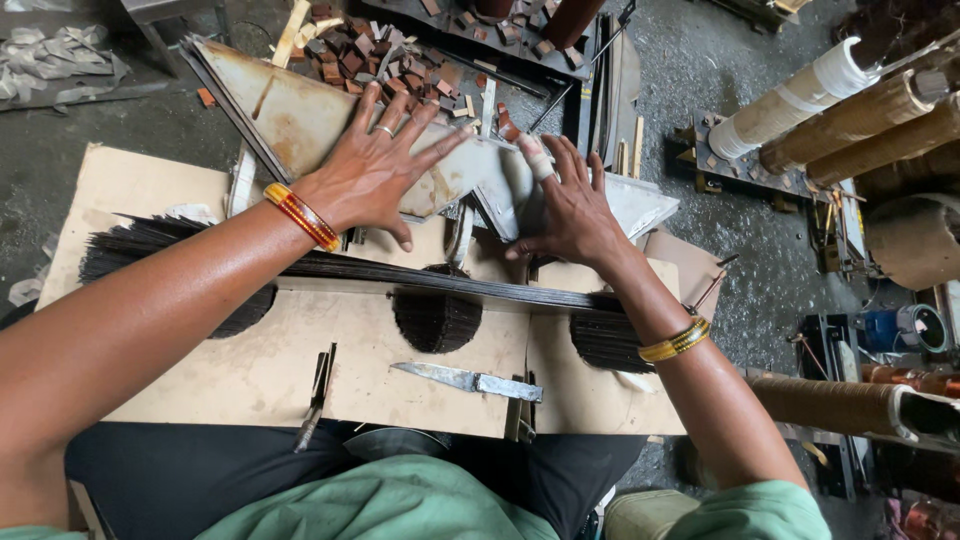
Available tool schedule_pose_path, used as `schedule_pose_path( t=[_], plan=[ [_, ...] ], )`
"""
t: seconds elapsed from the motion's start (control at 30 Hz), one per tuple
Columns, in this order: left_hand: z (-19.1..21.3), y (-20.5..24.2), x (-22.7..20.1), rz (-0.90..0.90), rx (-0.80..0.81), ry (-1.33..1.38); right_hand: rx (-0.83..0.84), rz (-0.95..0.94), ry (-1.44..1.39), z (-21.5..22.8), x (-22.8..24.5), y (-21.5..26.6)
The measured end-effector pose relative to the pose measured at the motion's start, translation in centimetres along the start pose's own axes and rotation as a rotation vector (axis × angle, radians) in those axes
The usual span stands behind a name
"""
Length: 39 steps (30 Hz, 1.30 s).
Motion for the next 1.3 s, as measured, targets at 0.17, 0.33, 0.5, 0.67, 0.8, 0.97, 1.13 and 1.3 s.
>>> schedule_pose_path(
  t=[0.17, 0.33, 0.5, 0.67, 0.8, 0.97, 1.13, 1.3],
  plan=[
    [0.8, -0.3, 0.2, 0.02, 0.089, -0.015, 0.111, 0.005, 0.202, -0.5, -0.5, -0.2],
    [1.9, -1.2, 1.3, 0.009, 0.141, 0.049, 0.194, -0.015, 0.121, 0.5, -0.8, -1.8],
    [2.1, -2.4, 2.3, 0.02, 0.231, 0.083, 0.263, -0.019, 0.191, 1.1, -1.3, -3.3],
    [1.1, -1.7, 2.8, -0.017, 0.124, 0.069, 0.246, -0.003, 0.22, -0.1, -2.0, -3.3],
    [-0.4, -1.5, 2.7, -0.027, 0.032, 0.077, 0.188, 0.039, 0.131, -0.5, -2.6, -2.7],
    [-1.7, -2.7, 2.1, 0.016, -0.181, 0.209, 0.057, -0.071, -0.187, 0.1, -1.3, -3.1],
    [-2.0, -4.2, 0.9, 0.059, -0.074, 0.215, 0.037, -0.201, -0.144, 0.8, 1.2, -3.6],
    [-1.0, -4.2, 0.7, 0.031, -0.245, 0.214, -0.089, -0.081, -0.139, 1.6, 2.0, -3.2]
  ],
)
Point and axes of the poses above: each hand's wrist, its own y-axis away from the middle knuckle, its own z-axis out of the back of the hand, x = y × z, the point moved 2 cm from there along -y, towards the middle knuckle, and after that the axes turned 6 degrees about -z, right-handed, at the moved point
